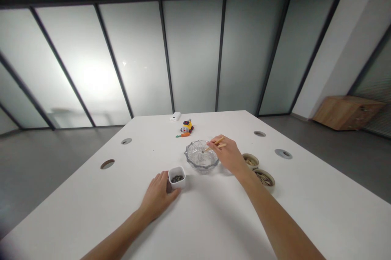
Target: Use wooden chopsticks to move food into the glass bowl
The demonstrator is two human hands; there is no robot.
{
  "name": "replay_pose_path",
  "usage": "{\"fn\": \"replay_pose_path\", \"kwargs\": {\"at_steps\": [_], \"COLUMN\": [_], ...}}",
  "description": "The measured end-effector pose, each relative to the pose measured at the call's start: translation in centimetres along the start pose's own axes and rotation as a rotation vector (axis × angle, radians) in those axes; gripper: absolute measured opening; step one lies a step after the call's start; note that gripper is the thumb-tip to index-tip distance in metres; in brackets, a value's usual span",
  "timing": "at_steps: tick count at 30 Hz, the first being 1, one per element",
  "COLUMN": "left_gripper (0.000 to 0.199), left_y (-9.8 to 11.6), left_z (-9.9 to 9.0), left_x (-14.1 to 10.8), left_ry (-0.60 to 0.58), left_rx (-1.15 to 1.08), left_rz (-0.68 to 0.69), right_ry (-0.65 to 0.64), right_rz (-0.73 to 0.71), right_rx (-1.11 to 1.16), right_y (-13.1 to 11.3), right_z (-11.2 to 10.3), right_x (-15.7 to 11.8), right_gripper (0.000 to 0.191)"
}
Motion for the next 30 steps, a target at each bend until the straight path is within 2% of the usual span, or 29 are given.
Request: {"fn": "replay_pose_path", "kwargs": {"at_steps": [11,19,30], "left_gripper": [0.027,0.026,0.027], "left_y": [0.0,0.1,0.0], "left_z": [-0.1,-0.1,-0.1], "left_x": [0.0,0.0,0.0], "left_ry": [-0.004,0.006,0.001], "left_rx": [0.003,-0.009,0.000], "left_rz": [-0.003,-0.005,-0.001], "right_ry": [0.002,0.010,0.030], "right_rz": [0.049,0.073,0.055], "right_rx": [0.070,0.082,0.060], "right_y": [1.3,1.5,1.7], "right_z": [2.5,2.5,2.5], "right_x": [-2.0,-2.3,-2.2], "right_gripper": [0.046,0.049,0.043]}}
Point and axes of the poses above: each hand's wrist, its own x-axis towards the middle knuckle, its own z-axis out of the palm, y = z × x, the point moved 8 cm from there along x, towards the middle knuckle, and after that the axes turned 12 degrees about y, right-handed, at the moved point
